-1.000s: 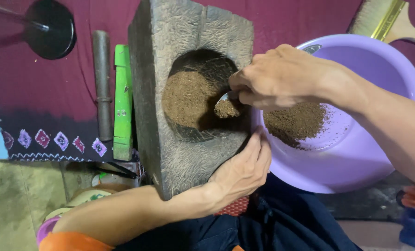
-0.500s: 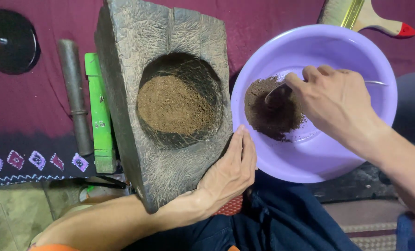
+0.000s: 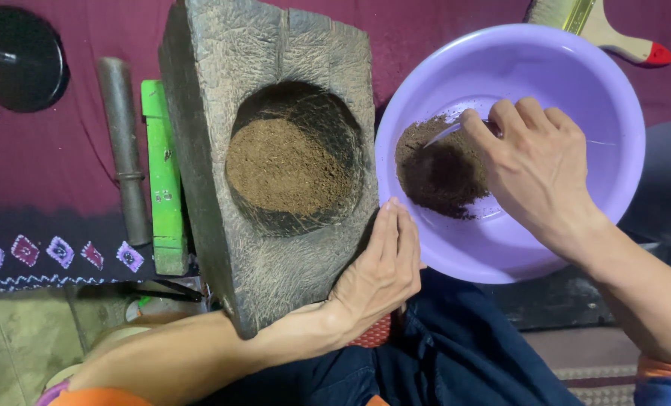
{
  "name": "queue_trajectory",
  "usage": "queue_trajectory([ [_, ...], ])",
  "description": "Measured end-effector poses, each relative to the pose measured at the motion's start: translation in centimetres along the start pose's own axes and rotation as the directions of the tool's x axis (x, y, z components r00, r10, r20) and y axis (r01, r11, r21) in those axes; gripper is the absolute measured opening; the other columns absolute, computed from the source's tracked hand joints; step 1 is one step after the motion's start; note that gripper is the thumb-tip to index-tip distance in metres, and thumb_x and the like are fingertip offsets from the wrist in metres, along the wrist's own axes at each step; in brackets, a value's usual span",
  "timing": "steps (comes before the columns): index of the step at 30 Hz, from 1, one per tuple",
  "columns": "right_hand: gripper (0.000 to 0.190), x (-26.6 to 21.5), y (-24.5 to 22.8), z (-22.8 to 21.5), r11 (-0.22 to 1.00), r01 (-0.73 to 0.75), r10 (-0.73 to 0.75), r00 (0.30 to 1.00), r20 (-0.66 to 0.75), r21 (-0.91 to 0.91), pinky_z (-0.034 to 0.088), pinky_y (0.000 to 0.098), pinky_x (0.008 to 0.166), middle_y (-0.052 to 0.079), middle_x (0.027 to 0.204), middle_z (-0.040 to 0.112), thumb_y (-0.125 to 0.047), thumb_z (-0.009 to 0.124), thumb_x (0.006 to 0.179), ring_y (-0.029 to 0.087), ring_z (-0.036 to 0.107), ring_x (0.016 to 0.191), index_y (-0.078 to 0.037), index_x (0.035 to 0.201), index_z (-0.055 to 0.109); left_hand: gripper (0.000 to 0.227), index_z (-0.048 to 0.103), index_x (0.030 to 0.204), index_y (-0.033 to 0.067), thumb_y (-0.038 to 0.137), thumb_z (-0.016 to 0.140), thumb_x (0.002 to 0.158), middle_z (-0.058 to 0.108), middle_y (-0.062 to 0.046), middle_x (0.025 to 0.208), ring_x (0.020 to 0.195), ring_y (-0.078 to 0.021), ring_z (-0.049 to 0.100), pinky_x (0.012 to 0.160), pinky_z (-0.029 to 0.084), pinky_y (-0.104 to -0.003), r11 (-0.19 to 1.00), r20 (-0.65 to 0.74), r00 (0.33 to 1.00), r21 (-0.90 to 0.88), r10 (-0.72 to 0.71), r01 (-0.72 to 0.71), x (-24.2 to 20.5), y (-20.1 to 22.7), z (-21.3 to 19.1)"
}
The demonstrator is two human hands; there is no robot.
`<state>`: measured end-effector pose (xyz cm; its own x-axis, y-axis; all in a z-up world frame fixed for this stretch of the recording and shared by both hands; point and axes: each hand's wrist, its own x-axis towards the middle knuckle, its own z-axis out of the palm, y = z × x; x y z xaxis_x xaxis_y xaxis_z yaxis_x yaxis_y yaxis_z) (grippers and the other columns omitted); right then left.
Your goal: The person empties ground material from a wooden mortar into a bowl using their hands and a spoon.
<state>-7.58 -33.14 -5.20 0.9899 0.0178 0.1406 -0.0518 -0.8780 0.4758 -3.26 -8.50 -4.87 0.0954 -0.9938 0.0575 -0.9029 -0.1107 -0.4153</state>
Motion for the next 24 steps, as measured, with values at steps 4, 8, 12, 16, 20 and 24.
queue_trajectory([
  [4,0.028,-0.7,-0.1,1.8,1.000,-0.010,0.012,0.997,0.075,-0.023,0.037,0.0254,0.061,-0.008,0.086,0.055,-0.016,0.061,0.090,0.013,0.055,0.077,-0.031,0.114,0.063,0.049,0.065,0.128,-0.0104,0.028,0.041,0.108,0.065,-0.030,0.124,0.118,-0.0426,0.064,0.116,0.044,-0.053,0.999,-0.018,0.999,-0.008,-0.039,0.038,0.2,0.1,-0.2],
  [8,0.005,-0.7,0.2,3.5,0.978,-0.130,0.117,0.989,0.089,0.161,0.041,0.0331,0.053,-0.003,0.088,0.060,-0.019,0.066,0.105,0.020,0.059,0.075,-0.024,0.106,0.065,0.059,0.063,0.128,-0.0125,0.042,0.049,0.109,0.065,-0.032,0.124,0.118,-0.0439,0.064,0.114,0.046,-0.056,0.998,-0.018,0.998,-0.024,-0.054,0.053,0.2,0.5,0.0],
  [12,0.005,0.1,0.8,4.5,0.927,-0.207,0.198,0.978,0.060,0.314,0.041,0.0374,0.046,-0.001,0.089,0.062,-0.022,0.073,0.112,0.023,0.064,0.077,-0.020,0.116,0.072,0.052,0.065,0.128,-0.0112,0.034,0.047,0.109,0.066,-0.030,0.124,0.121,-0.0491,0.062,0.109,0.048,-0.059,0.997,-0.047,0.996,-0.032,-0.073,0.072,0.3,1.4,0.6],
  [16,0.004,1.1,1.7,4.6,0.904,-0.162,0.155,0.987,0.049,0.396,0.044,0.0403,0.049,0.002,0.092,0.062,-0.021,0.069,0.115,0.026,0.064,0.080,-0.019,0.116,0.071,0.050,0.067,0.126,-0.0088,0.030,0.041,0.109,0.067,-0.029,0.124,0.121,-0.0479,0.063,0.106,0.050,-0.057,0.996,-0.079,0.993,-0.014,-0.089,0.088,0.4,1.7,1.0],
  [20,0.006,1.6,2.0,4.8,0.859,-0.129,0.133,0.991,0.027,0.496,0.044,0.0443,0.050,0.004,0.090,0.061,-0.018,0.071,0.113,0.030,0.063,0.078,-0.015,0.118,0.072,0.056,0.064,0.129,-0.0079,0.041,0.048,0.106,0.066,-0.028,0.128,0.124,-0.0451,0.062,0.105,0.050,-0.056,0.994,-0.067,0.992,-0.041,-0.103,0.101,0.3,1.8,1.1],
  [24,0.007,1.6,2.3,4.5,0.834,-0.119,0.139,0.990,0.003,0.539,0.045,0.0440,0.050,0.005,0.094,0.064,-0.016,0.070,0.114,0.032,0.064,0.077,-0.014,0.119,0.074,0.046,0.064,0.131,-0.0075,0.015,0.036,0.102,0.066,-0.027,0.131,0.127,-0.0444,0.060,0.105,0.050,-0.058,0.990,-0.100,0.987,-0.069,-0.126,0.120,0.0,1.9,1.3],
])
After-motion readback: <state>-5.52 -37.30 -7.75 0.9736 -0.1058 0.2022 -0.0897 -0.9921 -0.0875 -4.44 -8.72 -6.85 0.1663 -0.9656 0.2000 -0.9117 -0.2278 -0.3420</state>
